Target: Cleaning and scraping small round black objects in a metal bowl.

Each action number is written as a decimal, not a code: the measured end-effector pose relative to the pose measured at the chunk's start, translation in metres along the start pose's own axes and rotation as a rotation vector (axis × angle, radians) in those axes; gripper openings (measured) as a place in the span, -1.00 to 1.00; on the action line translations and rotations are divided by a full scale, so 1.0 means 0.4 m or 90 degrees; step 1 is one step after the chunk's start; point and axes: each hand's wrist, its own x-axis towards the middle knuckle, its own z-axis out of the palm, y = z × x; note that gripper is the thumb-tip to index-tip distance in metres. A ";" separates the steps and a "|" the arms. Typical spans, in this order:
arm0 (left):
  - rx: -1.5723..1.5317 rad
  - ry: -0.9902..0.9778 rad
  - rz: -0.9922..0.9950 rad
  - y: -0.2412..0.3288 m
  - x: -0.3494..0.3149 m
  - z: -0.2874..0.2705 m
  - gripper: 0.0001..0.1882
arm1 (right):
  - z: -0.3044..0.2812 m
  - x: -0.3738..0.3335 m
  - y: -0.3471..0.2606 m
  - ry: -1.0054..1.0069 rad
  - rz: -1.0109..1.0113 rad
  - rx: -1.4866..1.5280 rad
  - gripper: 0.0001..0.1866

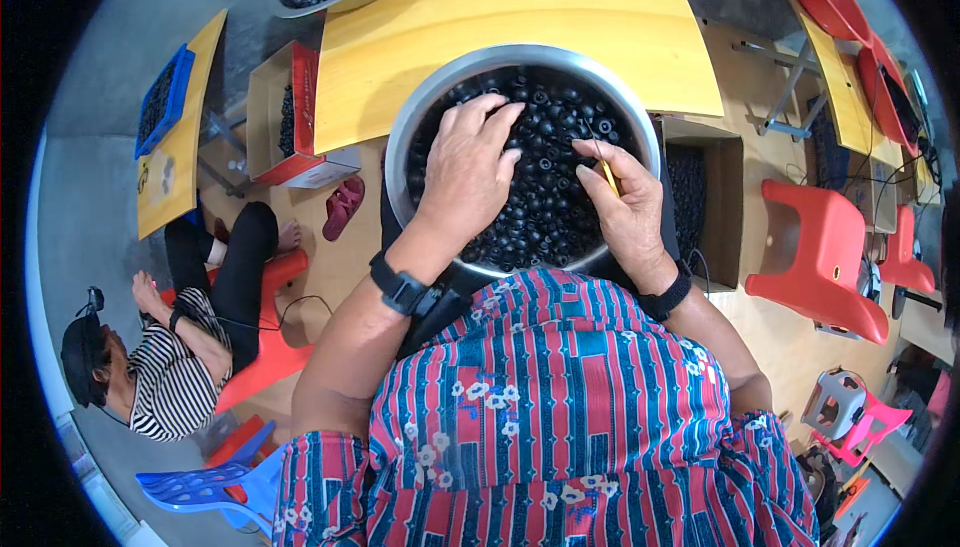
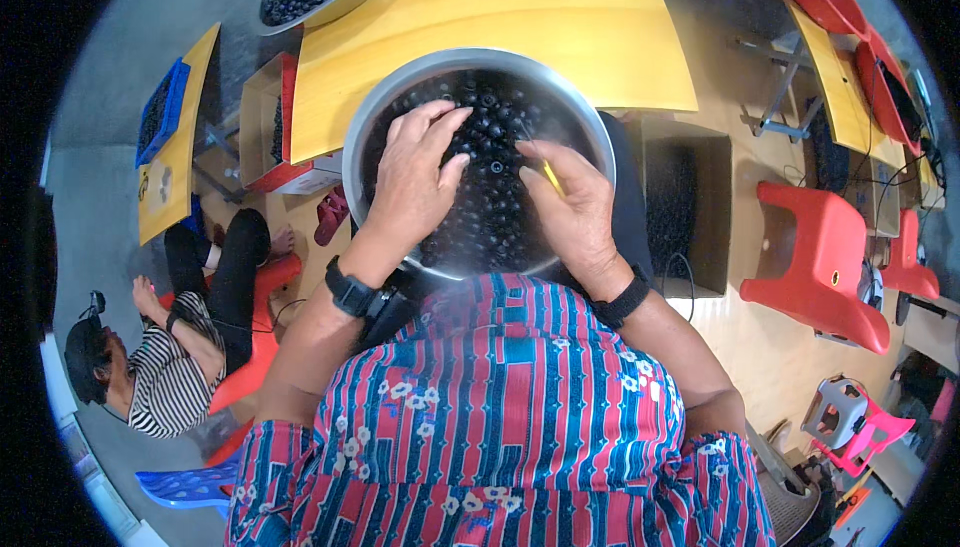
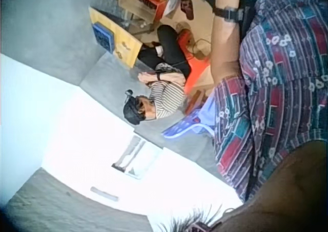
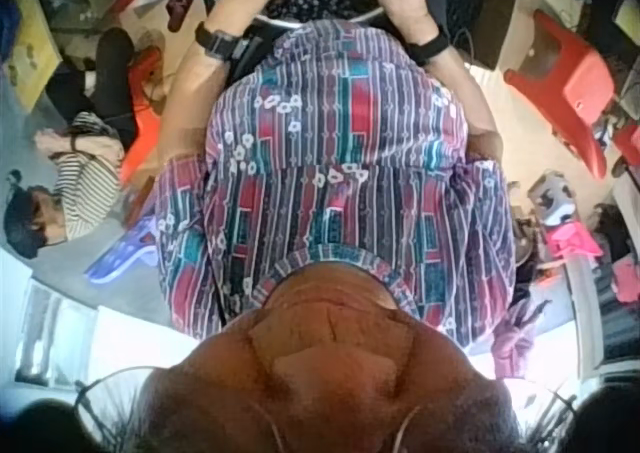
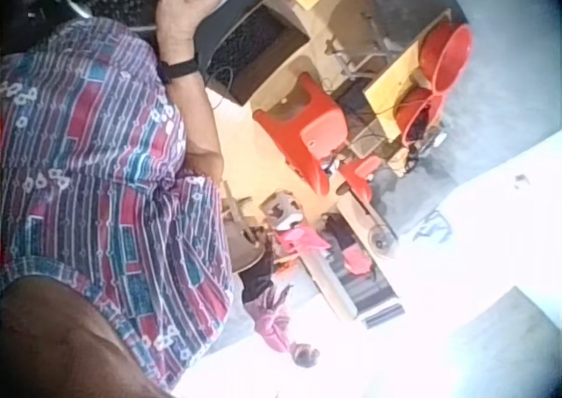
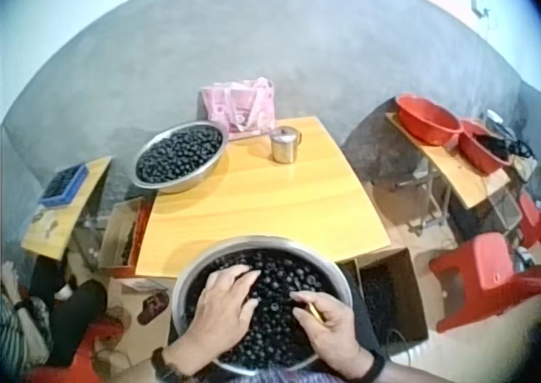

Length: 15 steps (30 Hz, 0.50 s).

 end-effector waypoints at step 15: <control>-0.009 -0.024 -0.030 -0.044 0.013 0.022 -0.71 | 0.004 0.000 0.003 -0.048 -0.003 -0.035 -0.73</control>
